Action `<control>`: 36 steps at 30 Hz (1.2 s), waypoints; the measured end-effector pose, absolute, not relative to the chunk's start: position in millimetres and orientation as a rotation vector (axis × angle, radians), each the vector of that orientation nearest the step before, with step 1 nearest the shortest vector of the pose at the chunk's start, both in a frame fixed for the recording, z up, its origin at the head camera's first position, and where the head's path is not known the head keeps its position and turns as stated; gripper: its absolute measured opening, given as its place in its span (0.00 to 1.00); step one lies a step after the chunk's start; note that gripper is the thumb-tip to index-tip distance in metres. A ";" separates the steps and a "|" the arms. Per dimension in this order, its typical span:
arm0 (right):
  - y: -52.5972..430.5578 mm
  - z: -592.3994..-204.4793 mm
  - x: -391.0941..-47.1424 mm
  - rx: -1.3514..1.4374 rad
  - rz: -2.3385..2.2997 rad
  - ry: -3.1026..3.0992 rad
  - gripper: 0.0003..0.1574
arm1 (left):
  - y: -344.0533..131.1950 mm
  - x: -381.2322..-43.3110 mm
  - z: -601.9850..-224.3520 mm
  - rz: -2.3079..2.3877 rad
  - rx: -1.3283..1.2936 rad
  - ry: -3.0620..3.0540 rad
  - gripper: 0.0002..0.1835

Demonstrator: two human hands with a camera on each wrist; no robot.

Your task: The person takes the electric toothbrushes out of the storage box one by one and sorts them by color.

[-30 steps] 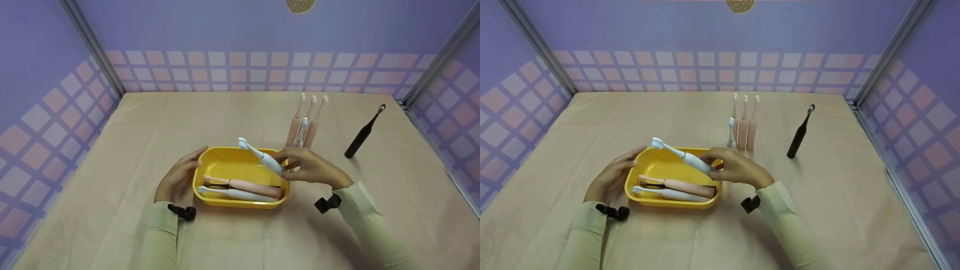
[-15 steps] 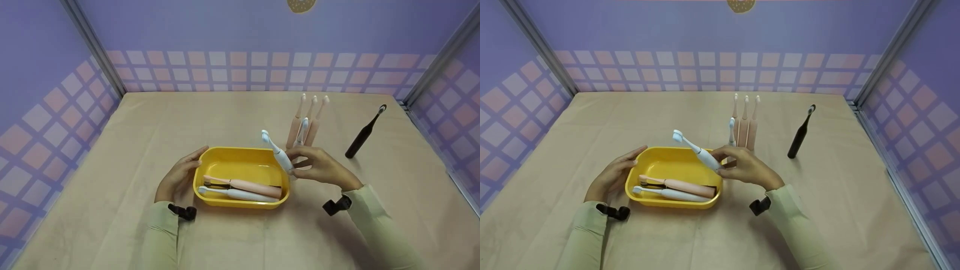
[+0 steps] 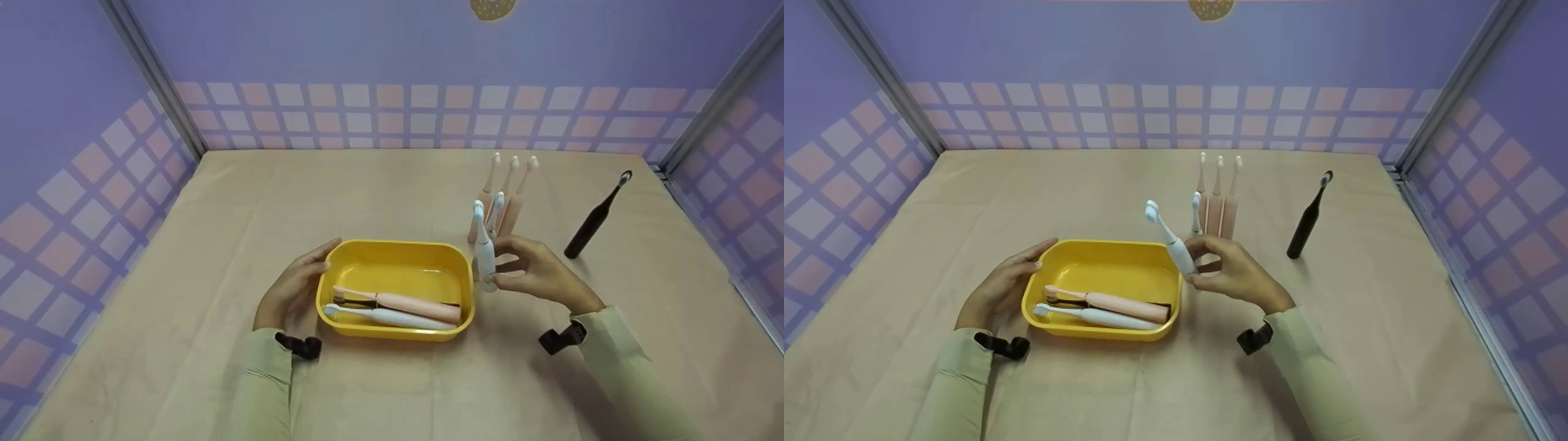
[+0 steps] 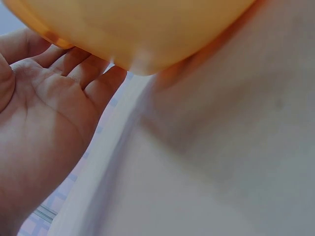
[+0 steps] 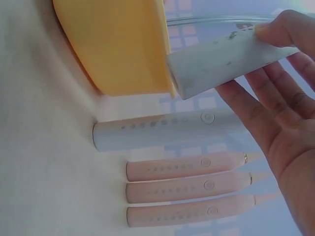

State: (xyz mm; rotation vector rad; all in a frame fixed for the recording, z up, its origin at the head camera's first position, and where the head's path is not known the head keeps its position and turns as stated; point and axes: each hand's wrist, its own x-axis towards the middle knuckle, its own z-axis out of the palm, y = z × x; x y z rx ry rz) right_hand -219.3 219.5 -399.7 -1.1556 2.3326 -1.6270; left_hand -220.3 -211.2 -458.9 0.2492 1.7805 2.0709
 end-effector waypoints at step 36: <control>247.0 -443.2 -248.8 -0.752 -1.698 2.406 0.26 | -210.4 -219.9 -458.6 2.067 0.216 1.801 0.31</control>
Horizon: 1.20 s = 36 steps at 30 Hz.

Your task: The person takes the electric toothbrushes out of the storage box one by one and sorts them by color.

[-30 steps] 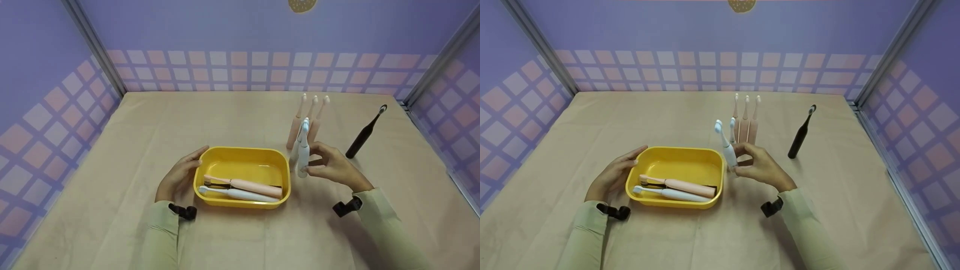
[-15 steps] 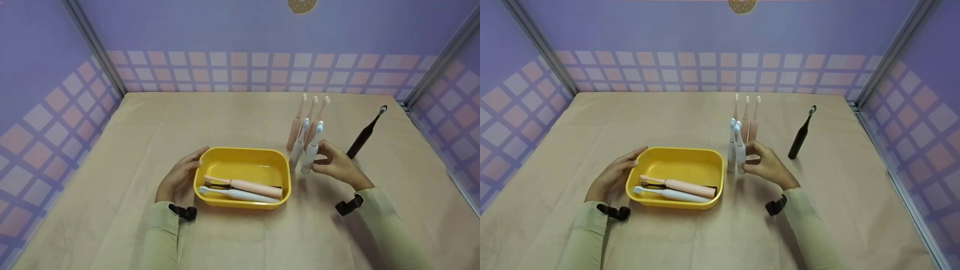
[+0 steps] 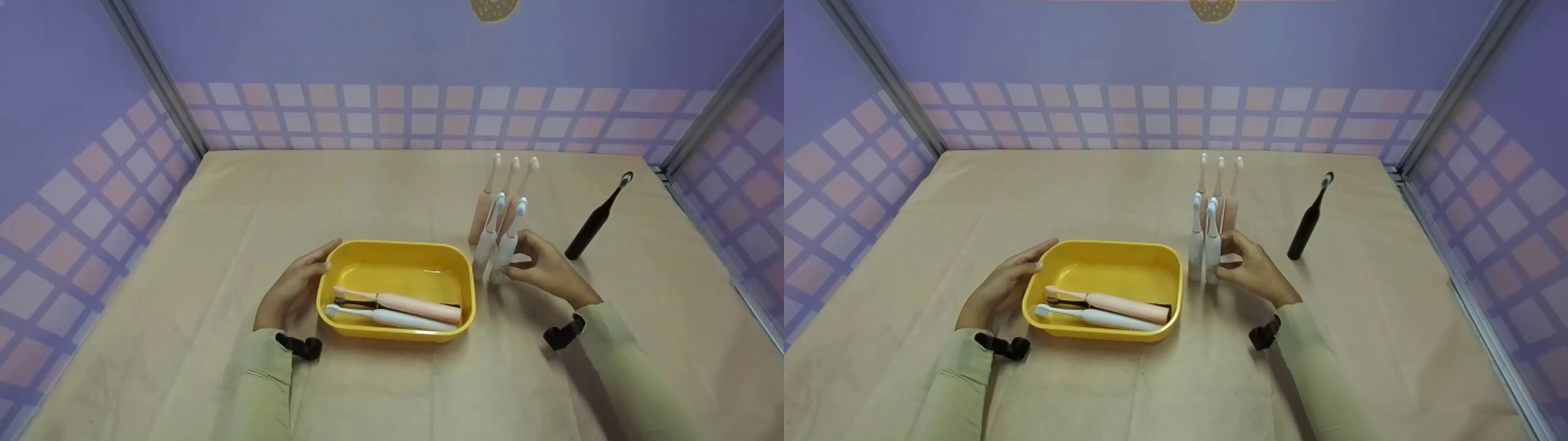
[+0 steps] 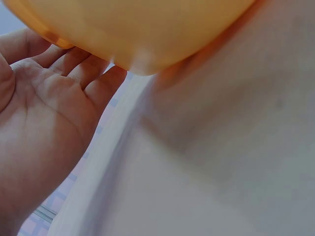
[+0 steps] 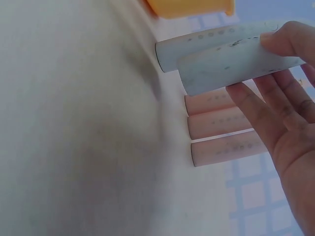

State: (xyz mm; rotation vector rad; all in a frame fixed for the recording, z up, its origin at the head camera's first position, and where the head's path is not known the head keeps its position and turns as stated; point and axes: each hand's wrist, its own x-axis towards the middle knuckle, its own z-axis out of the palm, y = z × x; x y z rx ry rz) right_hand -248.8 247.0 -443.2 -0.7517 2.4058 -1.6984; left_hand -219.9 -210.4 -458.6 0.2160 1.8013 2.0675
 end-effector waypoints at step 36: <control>240.7 -453.8 -258.7 -0.714 -1.670 2.390 0.28 | -210.7 -220.0 -457.6 2.059 0.243 1.794 0.31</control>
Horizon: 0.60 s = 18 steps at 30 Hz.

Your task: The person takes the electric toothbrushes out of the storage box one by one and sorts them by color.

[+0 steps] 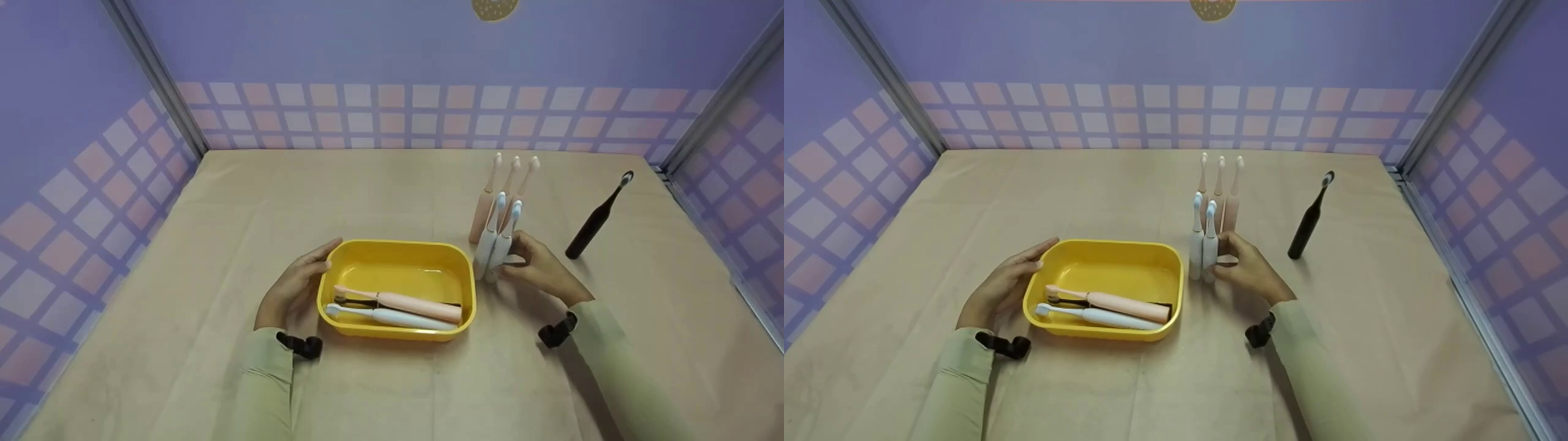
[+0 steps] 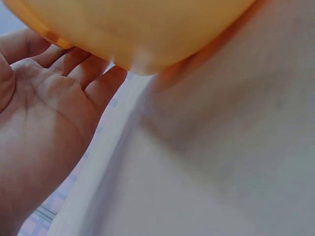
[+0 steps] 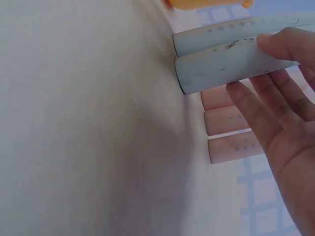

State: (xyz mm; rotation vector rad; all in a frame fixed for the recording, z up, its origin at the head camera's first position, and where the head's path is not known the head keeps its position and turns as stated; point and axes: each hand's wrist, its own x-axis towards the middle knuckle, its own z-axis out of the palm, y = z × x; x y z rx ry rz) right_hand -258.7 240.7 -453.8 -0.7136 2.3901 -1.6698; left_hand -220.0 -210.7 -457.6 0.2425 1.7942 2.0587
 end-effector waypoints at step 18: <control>244.4 -454.5 -256.7 -0.753 -1.646 2.429 0.26 | -208.9 -219.2 -457.2 2.092 0.182 1.754 0.31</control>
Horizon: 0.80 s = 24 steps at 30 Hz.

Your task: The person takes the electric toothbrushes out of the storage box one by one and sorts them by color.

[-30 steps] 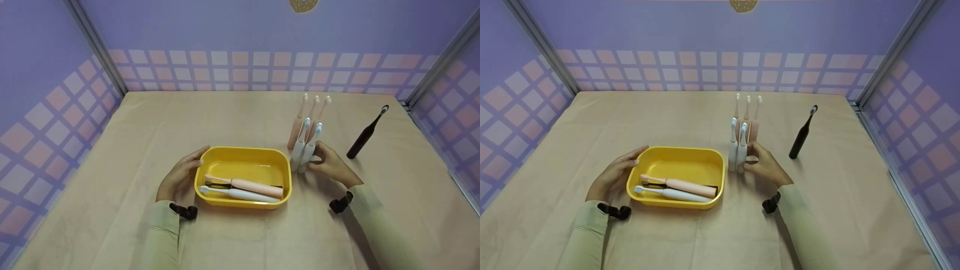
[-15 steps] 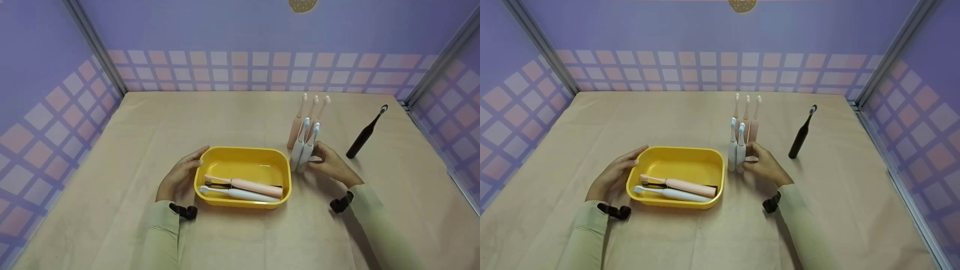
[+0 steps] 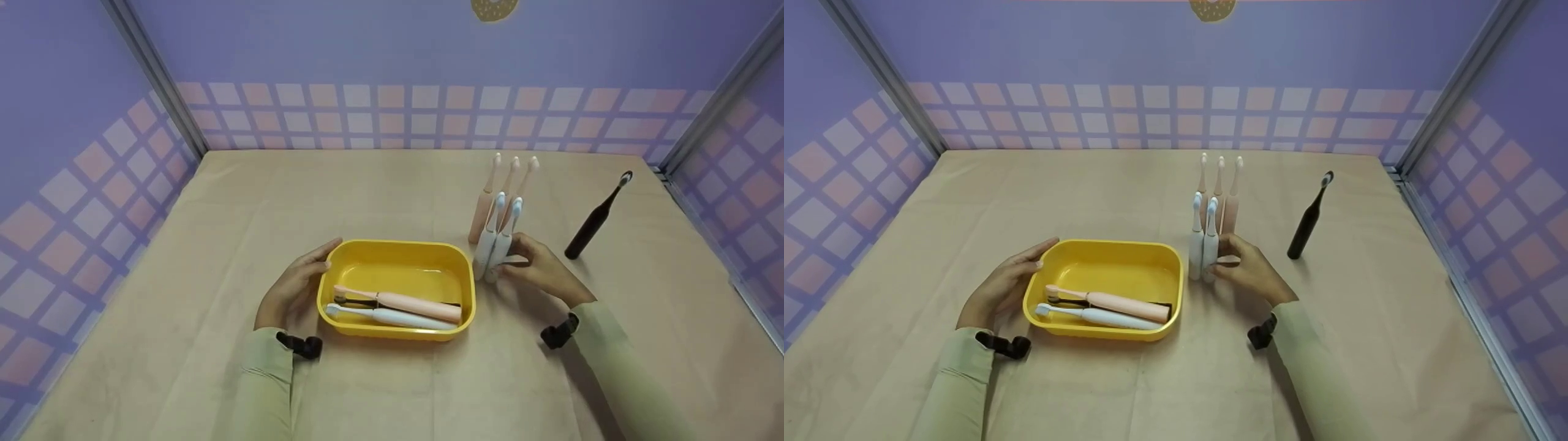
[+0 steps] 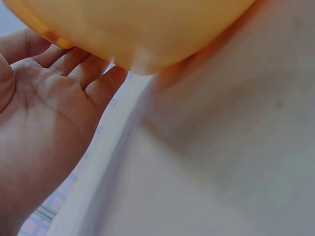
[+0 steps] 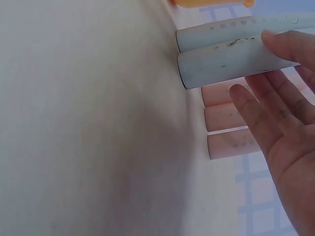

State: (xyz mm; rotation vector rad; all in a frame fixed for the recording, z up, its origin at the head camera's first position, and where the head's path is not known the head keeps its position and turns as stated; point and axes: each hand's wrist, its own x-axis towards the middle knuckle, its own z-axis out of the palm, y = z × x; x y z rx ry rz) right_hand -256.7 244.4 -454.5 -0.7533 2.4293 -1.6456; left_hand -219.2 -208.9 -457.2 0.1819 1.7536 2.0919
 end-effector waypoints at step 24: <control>257.4 -447.3 -247.6 -0.738 -1.726 2.588 0.25 | -210.9 -220.7 -458.6 2.043 0.297 1.818 0.31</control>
